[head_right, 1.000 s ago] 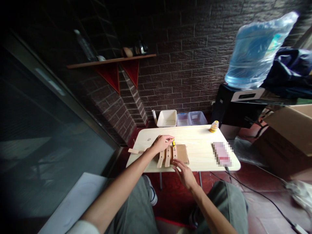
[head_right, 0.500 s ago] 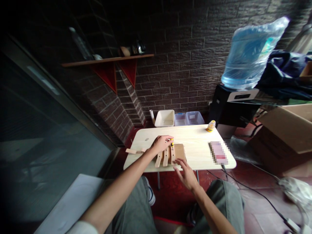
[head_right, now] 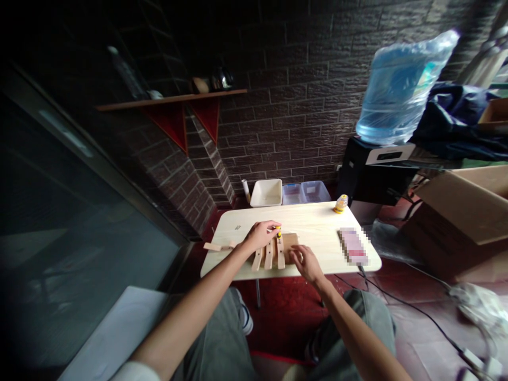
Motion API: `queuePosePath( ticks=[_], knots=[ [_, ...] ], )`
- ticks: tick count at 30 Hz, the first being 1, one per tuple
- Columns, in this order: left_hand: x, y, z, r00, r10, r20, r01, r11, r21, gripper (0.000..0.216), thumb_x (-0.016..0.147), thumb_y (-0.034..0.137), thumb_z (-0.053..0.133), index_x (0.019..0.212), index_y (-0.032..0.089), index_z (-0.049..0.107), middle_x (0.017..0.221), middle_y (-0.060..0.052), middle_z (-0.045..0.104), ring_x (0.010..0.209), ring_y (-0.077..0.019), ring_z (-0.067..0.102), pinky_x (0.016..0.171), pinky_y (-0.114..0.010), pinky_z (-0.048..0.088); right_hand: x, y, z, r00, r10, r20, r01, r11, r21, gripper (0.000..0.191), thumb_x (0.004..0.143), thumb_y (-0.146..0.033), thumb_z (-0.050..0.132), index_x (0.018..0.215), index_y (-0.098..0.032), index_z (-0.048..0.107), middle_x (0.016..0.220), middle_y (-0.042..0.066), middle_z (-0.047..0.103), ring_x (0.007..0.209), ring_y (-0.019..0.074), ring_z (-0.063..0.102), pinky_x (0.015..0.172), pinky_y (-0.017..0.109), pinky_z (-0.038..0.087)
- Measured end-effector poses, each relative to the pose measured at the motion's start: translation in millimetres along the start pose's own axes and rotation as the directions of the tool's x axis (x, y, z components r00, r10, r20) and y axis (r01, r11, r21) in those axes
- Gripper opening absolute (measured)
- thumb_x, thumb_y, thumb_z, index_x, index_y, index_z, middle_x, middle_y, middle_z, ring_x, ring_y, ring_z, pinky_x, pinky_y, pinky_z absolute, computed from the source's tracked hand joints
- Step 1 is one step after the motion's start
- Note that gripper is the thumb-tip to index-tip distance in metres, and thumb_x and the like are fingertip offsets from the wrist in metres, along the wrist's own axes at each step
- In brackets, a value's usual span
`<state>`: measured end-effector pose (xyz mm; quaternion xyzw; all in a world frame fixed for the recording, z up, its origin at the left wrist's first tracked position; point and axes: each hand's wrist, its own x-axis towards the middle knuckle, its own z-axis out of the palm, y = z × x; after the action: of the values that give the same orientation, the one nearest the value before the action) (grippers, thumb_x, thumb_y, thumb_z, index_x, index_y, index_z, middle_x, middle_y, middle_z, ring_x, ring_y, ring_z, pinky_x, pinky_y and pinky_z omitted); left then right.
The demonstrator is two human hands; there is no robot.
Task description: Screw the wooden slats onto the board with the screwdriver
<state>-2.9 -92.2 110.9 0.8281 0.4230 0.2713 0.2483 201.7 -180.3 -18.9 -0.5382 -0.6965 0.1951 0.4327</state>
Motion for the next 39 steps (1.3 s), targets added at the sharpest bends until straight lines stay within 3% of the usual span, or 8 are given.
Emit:
queuePosePath(
  ticks=[4,11,19,27,34,39],
  knots=[
    [-5.2,0.9,-2.7,1.0,-0.011,0.009,0.011,1.0,-0.012,0.023,0.088,0.024,0.062,0.109,0.025,0.072,0.113,-0.001,0.073,0.1,-0.0164,0.07,0.092,-0.026,0.055,25.0,1.6,13.9,0.993,-0.053,0.107,0.068,0.987,-0.143,0.04,0.091,-0.05,0.052,0.119,-0.024,0.064,0.11,0.009,0.07,0.104,0.0274,0.06,0.091,0.044,0.049],
    [-6.8,0.7,-4.7,1.0,-0.023,0.009,0.023,0.999,-0.024,0.022,0.088,0.025,0.062,0.107,0.025,0.072,0.112,-0.002,0.074,0.099,-0.0167,0.07,0.092,-0.027,0.055,26.1,1.9,20.1,0.983,-0.033,0.182,0.087,0.95,-0.299,0.039,0.092,-0.054,0.047,0.122,-0.036,0.066,0.125,0.006,0.065,0.111,0.0308,0.056,0.083,0.043,0.049],
    [-1.6,1.8,-5.0,0.999,0.011,0.044,-0.01,1.0,-0.009,0.022,0.086,0.026,0.064,0.107,0.025,0.072,0.111,-0.002,0.074,0.102,-0.017,0.069,0.091,-0.027,0.055,25.9,4.4,20.2,0.975,-0.083,0.205,0.139,0.952,-0.274,0.036,0.094,-0.048,0.046,0.119,-0.033,0.067,0.124,0.007,0.065,0.114,0.0268,0.055,0.091,0.042,0.046],
    [-0.6,7.8,-7.1,0.997,-0.016,0.079,0.015,1.0,0.017,0.024,0.087,0.024,0.063,0.109,0.025,0.072,0.113,-0.002,0.073,0.106,-0.0173,0.067,0.096,-0.028,0.053,21.3,1.4,23.7,0.989,-0.01,0.151,0.053,0.957,-0.287,0.035,0.091,-0.045,0.054,0.124,-0.037,0.063,0.126,0.005,0.063,0.116,0.0294,0.053,0.081,0.04,0.049],
    [-0.4,5.4,-6.1,0.997,0.047,0.063,-0.049,0.998,0.028,0.024,0.087,0.023,0.062,0.109,0.026,0.072,0.111,-0.001,0.074,0.103,-0.0174,0.069,0.094,-0.027,0.054,22.8,-6.6,22.4,0.989,0.013,0.149,0.031,0.957,-0.288,0.029,0.09,-0.043,0.056,0.115,-0.035,0.068,0.125,0.004,0.065,0.114,0.0296,0.055,0.081,0.04,0.049],
    [-1.6,4.0,-6.7,0.996,0.054,0.076,-0.055,0.998,0.015,0.023,0.087,0.024,0.063,0.108,0.025,0.072,0.111,-0.002,0.074,0.104,-0.0176,0.068,0.094,-0.028,0.054,35.9,-7.3,12.0,0.992,0.055,0.115,-0.027,0.973,-0.23,0.03,0.089,-0.042,0.058,0.114,-0.029,0.068,0.112,0.007,0.071,0.106,0.0286,0.062,0.085,0.042,0.05]
  ],
)
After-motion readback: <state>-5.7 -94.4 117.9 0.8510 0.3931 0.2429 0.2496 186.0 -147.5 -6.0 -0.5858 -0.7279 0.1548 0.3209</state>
